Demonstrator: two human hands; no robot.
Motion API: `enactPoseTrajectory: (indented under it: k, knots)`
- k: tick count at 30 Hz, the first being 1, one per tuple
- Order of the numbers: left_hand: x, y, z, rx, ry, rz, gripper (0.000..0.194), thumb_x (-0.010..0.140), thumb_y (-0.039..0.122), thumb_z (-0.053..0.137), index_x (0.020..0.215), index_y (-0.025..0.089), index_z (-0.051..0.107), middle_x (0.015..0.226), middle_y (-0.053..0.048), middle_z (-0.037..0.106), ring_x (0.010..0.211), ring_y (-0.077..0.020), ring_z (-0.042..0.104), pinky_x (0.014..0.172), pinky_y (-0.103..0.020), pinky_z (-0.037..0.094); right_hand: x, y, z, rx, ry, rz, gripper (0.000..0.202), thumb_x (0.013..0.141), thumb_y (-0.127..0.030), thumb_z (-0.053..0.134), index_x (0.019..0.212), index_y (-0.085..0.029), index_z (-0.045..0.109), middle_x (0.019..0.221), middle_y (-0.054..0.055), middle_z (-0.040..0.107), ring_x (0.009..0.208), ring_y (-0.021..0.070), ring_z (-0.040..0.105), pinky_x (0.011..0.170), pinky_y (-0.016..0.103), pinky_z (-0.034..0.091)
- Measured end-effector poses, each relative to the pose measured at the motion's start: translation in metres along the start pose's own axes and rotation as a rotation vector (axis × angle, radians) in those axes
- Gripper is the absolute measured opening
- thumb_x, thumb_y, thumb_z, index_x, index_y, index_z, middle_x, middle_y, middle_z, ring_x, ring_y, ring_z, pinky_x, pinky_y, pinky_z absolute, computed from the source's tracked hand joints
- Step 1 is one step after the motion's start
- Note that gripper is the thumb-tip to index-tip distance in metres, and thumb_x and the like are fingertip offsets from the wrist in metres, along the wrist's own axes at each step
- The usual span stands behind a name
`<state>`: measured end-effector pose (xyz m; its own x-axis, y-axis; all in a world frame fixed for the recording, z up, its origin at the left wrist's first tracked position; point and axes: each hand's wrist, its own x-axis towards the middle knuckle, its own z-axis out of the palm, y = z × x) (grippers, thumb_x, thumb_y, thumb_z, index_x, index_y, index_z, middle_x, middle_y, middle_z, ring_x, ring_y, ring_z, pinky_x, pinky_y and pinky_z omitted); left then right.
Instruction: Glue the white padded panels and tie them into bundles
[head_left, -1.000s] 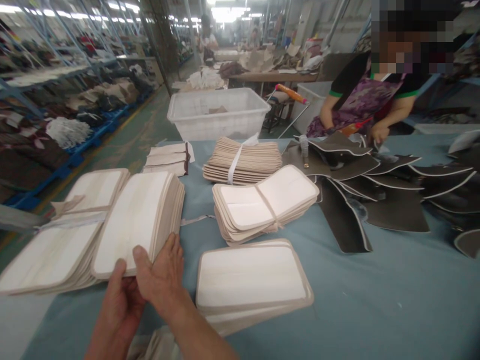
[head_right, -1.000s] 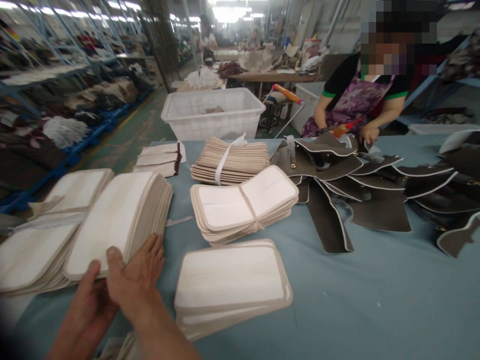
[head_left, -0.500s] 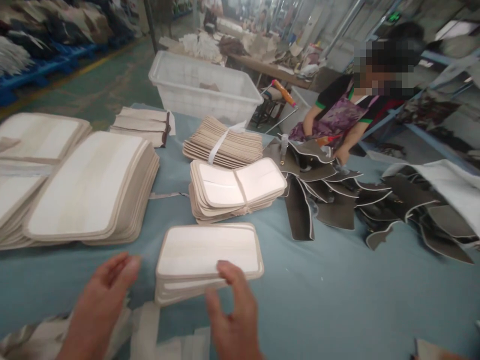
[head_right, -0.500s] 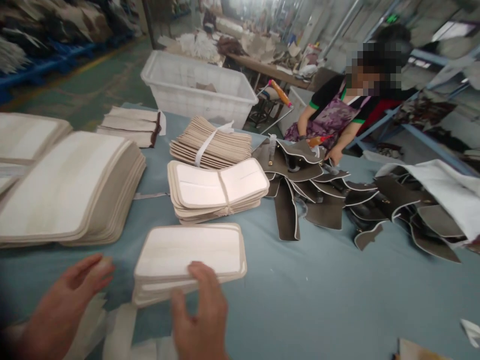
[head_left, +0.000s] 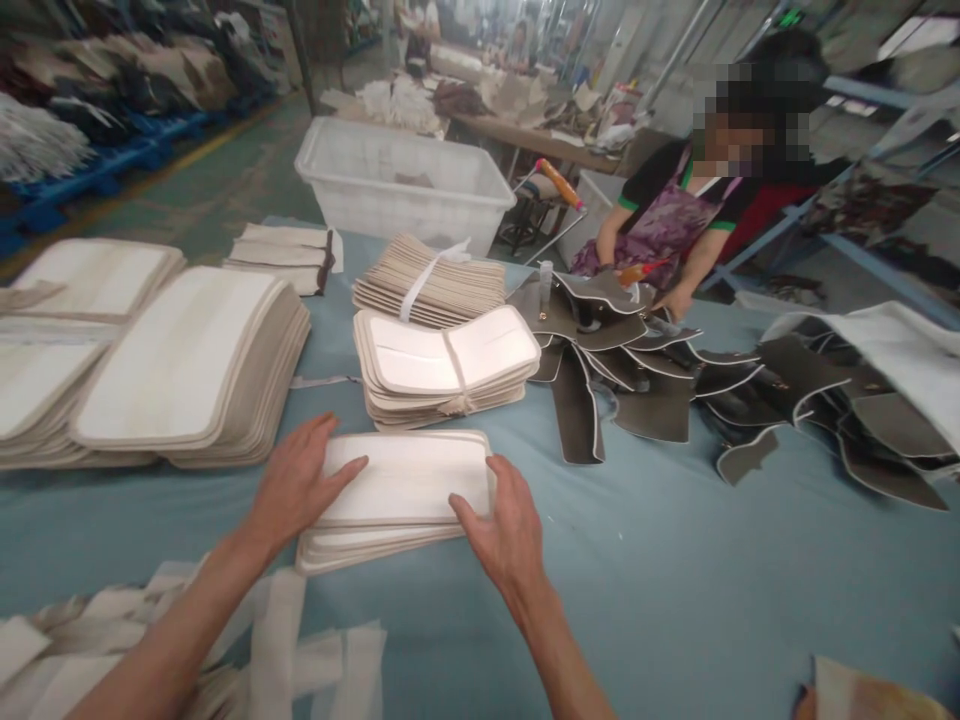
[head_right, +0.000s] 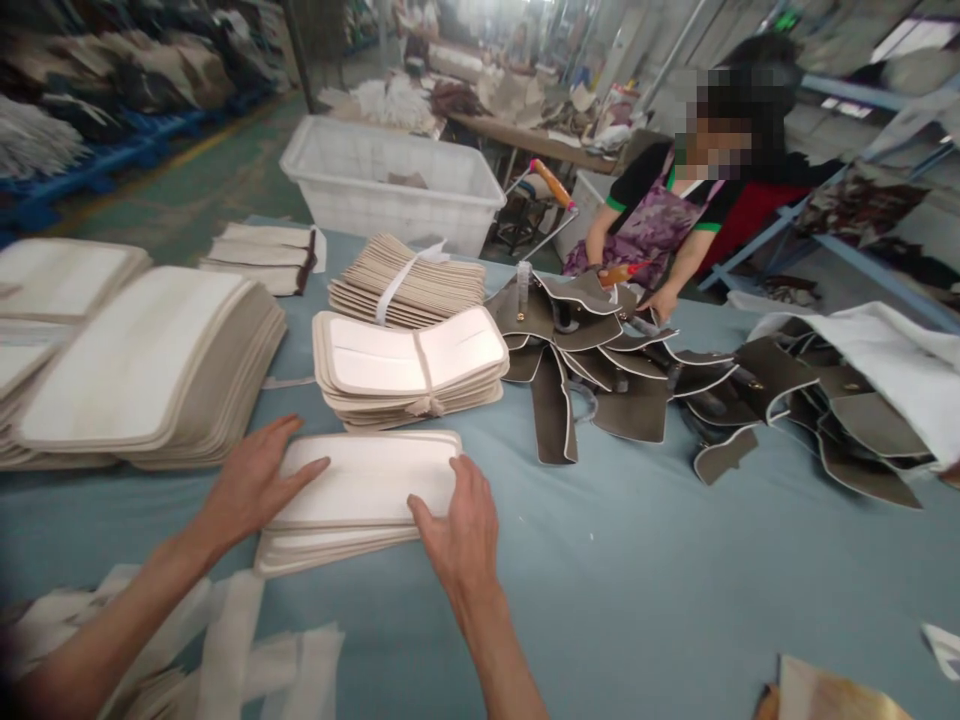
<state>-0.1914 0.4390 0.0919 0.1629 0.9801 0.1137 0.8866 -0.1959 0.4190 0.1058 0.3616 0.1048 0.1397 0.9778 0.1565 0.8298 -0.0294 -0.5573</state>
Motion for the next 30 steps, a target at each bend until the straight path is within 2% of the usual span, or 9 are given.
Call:
enactPoseTrajectory:
  k: [2, 5, 7, 10, 13, 16, 22, 25, 30]
  knots:
    - [0.016, 0.003, 0.002, 0.043, -0.175, 0.017, 0.084, 0.087, 0.074, 0.046, 0.144, 0.012, 0.048, 0.151, -0.022, 0.054, 0.141, -0.0369, 0.049, 0.119, -0.052, 0.036, 0.03, 0.001, 0.004, -0.038, -0.083, -0.098, 0.066, 0.083, -0.044, 0.076, 0.136, -0.011, 0.055, 0.142, 0.02, 0.06, 0.133, 0.0314, 0.055, 0.113, 0.045, 0.043]
    - [0.036, 0.008, 0.002, 0.102, -0.459, -0.02, 0.089, 0.084, 0.075, 0.049, 0.145, 0.011, 0.05, 0.149, -0.023, 0.057, 0.137, -0.038, 0.053, 0.115, -0.049, 0.04, 0.078, -0.004, 0.01, -0.177, -0.373, -0.198, 0.076, 0.084, -0.058, 0.075, 0.141, -0.012, 0.053, 0.141, 0.018, 0.062, 0.133, 0.0301, 0.054, 0.113, 0.044, 0.04]
    - [0.047, 0.009, 0.0, 0.122, -0.577, 0.004, 0.088, 0.081, 0.074, 0.054, 0.142, 0.01, 0.055, 0.144, -0.023, 0.061, 0.133, -0.0382, 0.057, 0.112, -0.047, 0.042, 0.1, -0.007, 0.014, -0.261, -0.556, -0.239, 0.08, 0.082, -0.066, 0.073, 0.141, -0.015, 0.055, 0.138, 0.017, 0.064, 0.131, 0.03, 0.056, 0.111, 0.043, 0.041]
    - [0.059, 0.011, -0.001, 0.143, -0.709, 0.059, 0.086, 0.07, 0.071, 0.067, 0.134, 0.013, 0.063, 0.136, -0.021, 0.067, 0.125, -0.0371, 0.063, 0.105, -0.042, 0.047, 0.114, -0.011, 0.022, -0.31, -0.699, -0.265, 0.08, 0.072, -0.069, 0.08, 0.131, -0.017, 0.064, 0.13, 0.015, 0.069, 0.122, 0.0318, 0.063, 0.104, 0.041, 0.045]
    - [0.062, 0.018, 0.001, 0.17, -0.831, 0.082, 0.082, 0.06, 0.066, 0.077, 0.125, 0.018, 0.067, 0.127, -0.016, 0.072, 0.115, -0.0348, 0.068, 0.095, -0.038, 0.051, 0.109, -0.011, 0.026, -0.37, -0.796, -0.282, 0.083, 0.064, -0.069, 0.086, 0.125, -0.016, 0.067, 0.121, 0.016, 0.072, 0.114, 0.033, 0.066, 0.096, 0.039, 0.049]
    - [0.053, 0.031, 0.007, 0.207, -0.892, 0.1, 0.074, 0.056, 0.058, 0.081, 0.118, 0.019, 0.069, 0.121, -0.016, 0.074, 0.11, -0.0357, 0.069, 0.094, -0.041, 0.051, 0.095, -0.011, 0.025, -0.435, -0.866, -0.298, 0.094, 0.059, -0.069, 0.089, 0.13, -0.014, 0.063, 0.116, 0.017, 0.073, 0.107, 0.0334, 0.069, 0.09, 0.04, 0.051]
    - [0.02, 0.044, 0.014, 0.23, -0.932, 0.128, 0.061, 0.062, 0.054, 0.081, 0.109, 0.015, 0.073, 0.116, -0.019, 0.075, 0.11, -0.0387, 0.069, 0.099, -0.047, 0.049, 0.073, -0.011, 0.019, -0.513, -0.996, -0.356, 0.078, 0.061, -0.076, 0.084, 0.108, -0.014, 0.073, 0.115, 0.017, 0.073, 0.112, 0.0335, 0.066, 0.098, 0.042, 0.048]
    - [0.007, 0.046, 0.011, 0.202, -0.929, 0.148, 0.056, 0.067, 0.052, 0.078, 0.109, 0.016, 0.072, 0.116, -0.018, 0.074, 0.113, -0.0374, 0.067, 0.099, -0.045, 0.049, 0.061, -0.013, 0.013, -0.484, -0.978, -0.353, 0.071, 0.063, -0.07, 0.087, 0.106, -0.016, 0.072, 0.114, 0.014, 0.074, 0.113, 0.0318, 0.066, 0.092, 0.037, 0.05]
    - [-0.02, 0.056, -0.003, 0.186, -0.888, 0.112, 0.055, 0.076, 0.037, 0.07, 0.127, 0.018, 0.065, 0.119, -0.017, 0.074, 0.11, -0.036, 0.069, 0.094, -0.045, 0.05, 0.027, -0.022, -0.008, -0.522, -0.927, -0.283, 0.057, 0.078, -0.056, 0.083, 0.114, -0.015, 0.064, 0.095, 0.012, 0.078, 0.086, 0.0297, 0.074, 0.072, 0.035, 0.051]
